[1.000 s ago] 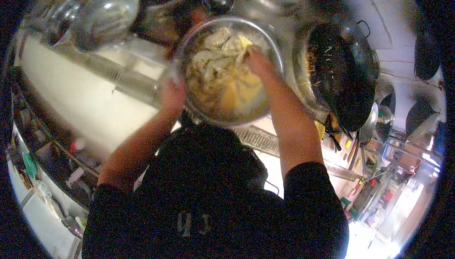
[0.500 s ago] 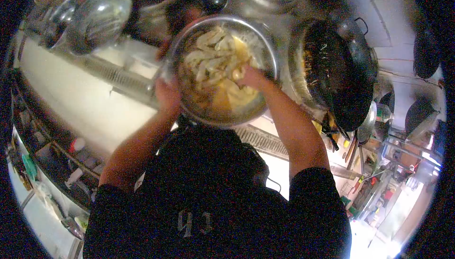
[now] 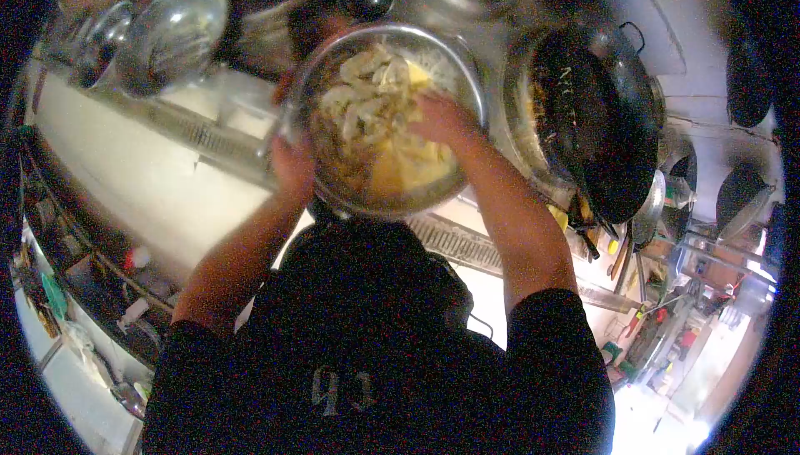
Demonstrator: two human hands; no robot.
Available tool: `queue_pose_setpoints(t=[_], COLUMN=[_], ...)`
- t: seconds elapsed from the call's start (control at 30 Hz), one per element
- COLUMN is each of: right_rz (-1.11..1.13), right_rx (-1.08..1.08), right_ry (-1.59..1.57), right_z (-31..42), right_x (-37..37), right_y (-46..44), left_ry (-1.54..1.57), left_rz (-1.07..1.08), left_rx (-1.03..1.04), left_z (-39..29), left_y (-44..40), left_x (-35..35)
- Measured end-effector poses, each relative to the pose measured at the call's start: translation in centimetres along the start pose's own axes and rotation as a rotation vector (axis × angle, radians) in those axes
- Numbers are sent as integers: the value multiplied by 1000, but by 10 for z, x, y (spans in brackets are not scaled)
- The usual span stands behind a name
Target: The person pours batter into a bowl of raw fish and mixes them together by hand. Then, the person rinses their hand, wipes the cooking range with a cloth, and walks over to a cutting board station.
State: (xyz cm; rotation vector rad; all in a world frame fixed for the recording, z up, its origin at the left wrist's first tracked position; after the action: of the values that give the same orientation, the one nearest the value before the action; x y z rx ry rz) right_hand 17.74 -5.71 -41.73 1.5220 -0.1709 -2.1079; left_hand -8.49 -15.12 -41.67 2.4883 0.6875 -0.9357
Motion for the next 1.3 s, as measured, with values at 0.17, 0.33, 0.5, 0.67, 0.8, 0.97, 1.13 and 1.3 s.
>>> queue_pose_setpoints(t=[0.17,0.33,0.5,0.67,0.8,0.97,1.13,1.3], right_rz=[-134,448,322,408,743,464,541,452], right_rx=[-128,180,147,172,389,496,916,780], right_ry=[91,-145,-77,-227,-427,-638,-1168,-1420], right_z=[2,17,2,-22,11,41,14,23], right_x=[11,-7,8,26,12,14,83,100], right_y=[-8,5,5,0,18,46,35,36], left_ry=[13,-26,52,-28,-5,-37,19,59], left_rz=[-19,-66,-46,-65,-30,-44,-53,-55], left_rx=[13,1,-27,-43,-88,-66,-57,-14], left_z=[0,3,5,-2,7,11,5,5], left_y=[-1,-1,-1,1,-3,-4,-2,0], left_x=[-1,6,4,2,8,11,6,4])
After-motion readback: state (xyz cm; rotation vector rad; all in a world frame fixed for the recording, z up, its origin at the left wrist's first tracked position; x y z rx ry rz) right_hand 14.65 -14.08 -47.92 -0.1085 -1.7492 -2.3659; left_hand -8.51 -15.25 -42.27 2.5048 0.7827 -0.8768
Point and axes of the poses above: each hand's wrist, its own y-axis away from the middle knuckle, its own x-axis out of the palm, z = x × y, the point moved 1 cm from there along -y, towards the middle knuckle, and after that the axes turned 15 degrees about -y, right-handed, at the moved point
